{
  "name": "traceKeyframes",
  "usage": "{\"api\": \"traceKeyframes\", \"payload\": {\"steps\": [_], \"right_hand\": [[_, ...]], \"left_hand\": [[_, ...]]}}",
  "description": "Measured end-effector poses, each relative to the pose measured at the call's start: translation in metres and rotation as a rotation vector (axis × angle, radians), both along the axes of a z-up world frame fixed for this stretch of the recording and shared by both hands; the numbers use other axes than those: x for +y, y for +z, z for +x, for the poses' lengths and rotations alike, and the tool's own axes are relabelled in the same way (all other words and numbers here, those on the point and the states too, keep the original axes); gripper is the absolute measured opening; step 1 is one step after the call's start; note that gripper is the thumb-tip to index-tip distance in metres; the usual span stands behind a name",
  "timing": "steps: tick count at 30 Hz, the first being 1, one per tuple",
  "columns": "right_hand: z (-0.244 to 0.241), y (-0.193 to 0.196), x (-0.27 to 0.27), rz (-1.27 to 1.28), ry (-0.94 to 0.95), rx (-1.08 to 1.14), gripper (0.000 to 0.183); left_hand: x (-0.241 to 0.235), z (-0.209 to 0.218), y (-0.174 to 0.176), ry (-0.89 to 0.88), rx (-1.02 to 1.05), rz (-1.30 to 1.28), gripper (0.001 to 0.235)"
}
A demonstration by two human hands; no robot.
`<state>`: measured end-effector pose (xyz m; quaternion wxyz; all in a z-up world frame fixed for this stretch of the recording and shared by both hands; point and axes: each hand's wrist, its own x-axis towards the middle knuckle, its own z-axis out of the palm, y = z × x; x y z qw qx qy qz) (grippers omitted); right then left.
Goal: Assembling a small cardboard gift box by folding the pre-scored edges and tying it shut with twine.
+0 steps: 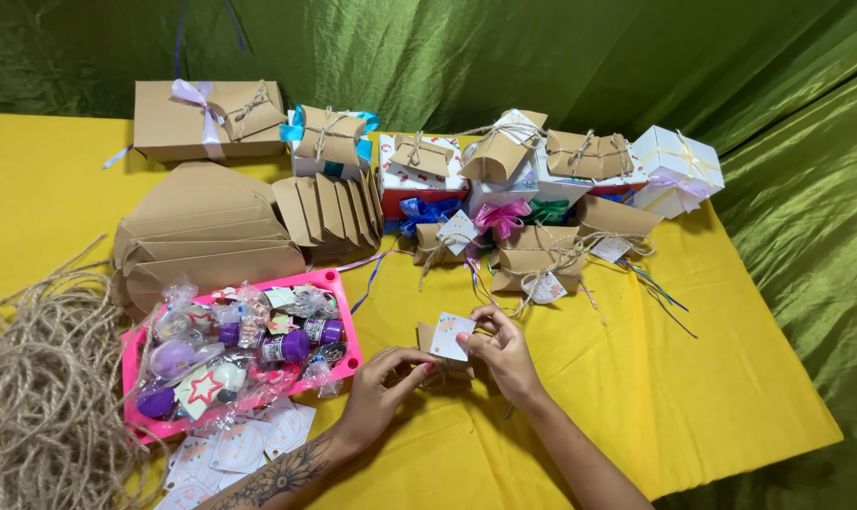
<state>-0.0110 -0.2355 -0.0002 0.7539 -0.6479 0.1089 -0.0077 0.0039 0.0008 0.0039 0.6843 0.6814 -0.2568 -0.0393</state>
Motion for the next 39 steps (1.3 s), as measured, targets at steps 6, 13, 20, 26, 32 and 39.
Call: {"api": "traceKeyframes", "payload": {"steps": [6,13,20,26,32,39], "right_hand": [[-0.001,-0.009,-0.001,0.072,-0.044,0.008,0.026],[0.0,-0.02,-0.004,0.15,0.002,0.021,0.027],[-0.005,0.001,0.008,-0.057,0.008,-0.001,0.029],[-0.005,-0.001,0.006,-0.115,-0.042,-0.041,0.028],[-0.006,-0.003,0.006,-0.057,-0.011,-0.097,0.032],[-0.008,0.005,0.009,-0.08,0.07,-0.069,0.053]], "left_hand": [[-0.001,0.0,-0.003,0.009,-0.007,0.005,0.015],[0.0,-0.001,-0.003,0.018,-0.008,0.017,0.015],[0.0,0.0,-0.01,0.03,-0.014,0.018,0.013],[0.0,0.0,-0.007,0.014,-0.029,0.024,0.016],[0.0,0.0,-0.01,0.022,-0.044,0.03,0.014],[0.0,0.0,-0.002,0.018,-0.031,0.021,0.015]]}}
